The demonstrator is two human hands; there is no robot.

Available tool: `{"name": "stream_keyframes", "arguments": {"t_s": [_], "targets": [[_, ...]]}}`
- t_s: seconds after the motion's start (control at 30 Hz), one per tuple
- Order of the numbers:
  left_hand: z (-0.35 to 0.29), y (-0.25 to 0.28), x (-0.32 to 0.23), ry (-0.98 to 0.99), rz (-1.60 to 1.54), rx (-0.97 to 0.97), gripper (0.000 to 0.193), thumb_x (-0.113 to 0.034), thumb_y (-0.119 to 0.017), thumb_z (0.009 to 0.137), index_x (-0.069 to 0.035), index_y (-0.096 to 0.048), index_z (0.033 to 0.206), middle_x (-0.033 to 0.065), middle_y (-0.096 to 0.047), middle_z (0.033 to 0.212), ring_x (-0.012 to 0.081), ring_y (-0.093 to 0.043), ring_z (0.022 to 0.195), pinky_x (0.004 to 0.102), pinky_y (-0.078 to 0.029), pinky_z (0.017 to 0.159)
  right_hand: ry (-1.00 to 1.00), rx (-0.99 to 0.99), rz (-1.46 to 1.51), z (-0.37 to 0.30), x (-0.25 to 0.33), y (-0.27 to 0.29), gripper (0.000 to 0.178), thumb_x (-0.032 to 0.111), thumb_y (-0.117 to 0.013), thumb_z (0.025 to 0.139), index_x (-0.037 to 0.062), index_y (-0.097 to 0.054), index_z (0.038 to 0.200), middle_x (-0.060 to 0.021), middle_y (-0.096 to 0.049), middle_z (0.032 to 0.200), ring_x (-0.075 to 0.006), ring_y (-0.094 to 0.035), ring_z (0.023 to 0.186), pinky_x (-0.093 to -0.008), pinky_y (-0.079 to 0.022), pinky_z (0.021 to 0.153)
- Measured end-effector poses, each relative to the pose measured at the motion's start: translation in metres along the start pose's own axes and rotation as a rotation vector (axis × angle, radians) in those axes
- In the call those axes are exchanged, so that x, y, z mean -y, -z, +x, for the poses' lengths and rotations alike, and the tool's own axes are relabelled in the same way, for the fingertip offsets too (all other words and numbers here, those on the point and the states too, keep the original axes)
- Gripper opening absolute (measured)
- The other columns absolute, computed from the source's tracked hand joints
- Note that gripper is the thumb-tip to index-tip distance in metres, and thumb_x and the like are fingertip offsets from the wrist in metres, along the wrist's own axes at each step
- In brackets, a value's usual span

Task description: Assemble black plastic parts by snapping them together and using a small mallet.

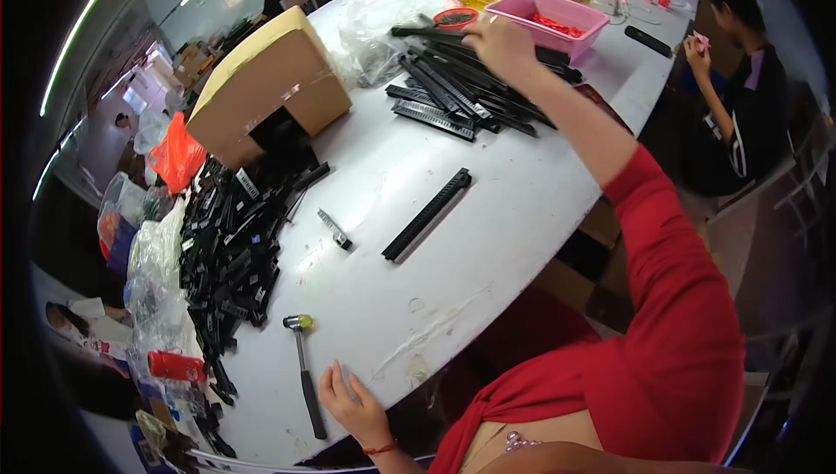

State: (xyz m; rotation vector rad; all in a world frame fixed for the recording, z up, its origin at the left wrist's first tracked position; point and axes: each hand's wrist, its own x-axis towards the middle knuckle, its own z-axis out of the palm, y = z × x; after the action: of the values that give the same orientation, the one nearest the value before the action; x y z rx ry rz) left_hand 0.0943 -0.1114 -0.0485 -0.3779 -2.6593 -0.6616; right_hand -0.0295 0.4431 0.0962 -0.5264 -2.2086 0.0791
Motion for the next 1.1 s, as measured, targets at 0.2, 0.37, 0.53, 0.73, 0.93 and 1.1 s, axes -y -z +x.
{"name": "stream_keyframes", "arguments": {"t_s": [0.2,0.37,0.53,0.73,0.93,1.1], "targets": [[0.006,0.001,-0.007,-0.012,-0.009,-0.027,0.031,-0.004,-0.06,0.093,0.001,-0.064,0.124,0.0216,-0.055,0.125,0.0369,-0.053,0.118,0.0446,-0.043,0.1,-0.061,0.19,-0.198,0.067,-0.11,-0.109,0.028,0.03,-0.053,0.096,0.0196,-0.068,0.117,-0.0149,-0.069,0.113,-0.0335,-0.065,0.109,-0.05,-0.05,0.092],[0.011,0.004,-0.009,-0.024,0.01,-0.033,0.03,-0.004,-0.059,0.094,0.0,-0.064,0.123,0.0203,-0.058,0.122,0.037,-0.054,0.117,0.0438,-0.044,0.099,0.383,0.006,0.187,0.01,-0.011,-0.112,0.025,0.021,-0.062,0.093,0.0153,-0.072,0.115,-0.0078,-0.07,0.104,-0.031,-0.064,0.103,-0.0402,-0.052,0.088],[0.013,0.013,-0.015,0.03,-0.117,-0.082,0.031,0.0,-0.06,0.093,-0.004,-0.066,0.123,0.019,-0.059,0.12,0.0345,-0.057,0.112,0.0408,-0.047,0.095,0.725,0.513,0.585,-0.118,0.121,-0.034,0.024,0.021,-0.07,0.089,0.0119,-0.073,0.111,-0.0065,-0.069,0.104,-0.0271,-0.063,0.098,-0.0361,-0.051,0.088],[0.063,0.027,-0.036,-0.185,-0.12,-0.127,0.03,0.003,-0.06,0.093,-0.004,-0.068,0.121,0.0152,-0.065,0.115,0.0305,-0.062,0.107,0.0365,-0.049,0.094,0.788,0.433,0.441,-0.196,0.134,-0.038,0.033,0.018,-0.07,0.088,0.0029,-0.066,0.117,-0.007,-0.069,0.108,-0.0269,-0.06,0.107,-0.0383,-0.048,0.094],[0.137,-0.005,-0.045,-0.332,-0.263,-0.032,0.028,0.0,-0.06,0.091,-0.006,-0.067,0.117,0.0165,-0.064,0.107,0.0328,-0.06,0.102,0.0394,-0.049,0.089,0.824,0.313,0.65,-0.204,0.152,0.026,0.034,0.002,-0.059,0.083,0.0103,-0.064,0.116,-0.0065,-0.059,0.084,-0.0233,-0.059,0.067,-0.0353,-0.05,0.064],[0.211,-0.079,-0.054,-0.248,-0.231,0.062,0.029,-0.019,-0.061,0.093,0.0,-0.066,0.114,0.0212,-0.065,0.109,0.0359,-0.061,0.106,0.041,-0.05,0.092,0.876,0.51,0.649,-0.225,0.158,0.082,0.032,0.011,-0.066,0.085,0.0152,-0.066,0.118,-0.0061,-0.054,0.08,-0.0219,-0.058,0.064,-0.0341,-0.048,0.056]]}}
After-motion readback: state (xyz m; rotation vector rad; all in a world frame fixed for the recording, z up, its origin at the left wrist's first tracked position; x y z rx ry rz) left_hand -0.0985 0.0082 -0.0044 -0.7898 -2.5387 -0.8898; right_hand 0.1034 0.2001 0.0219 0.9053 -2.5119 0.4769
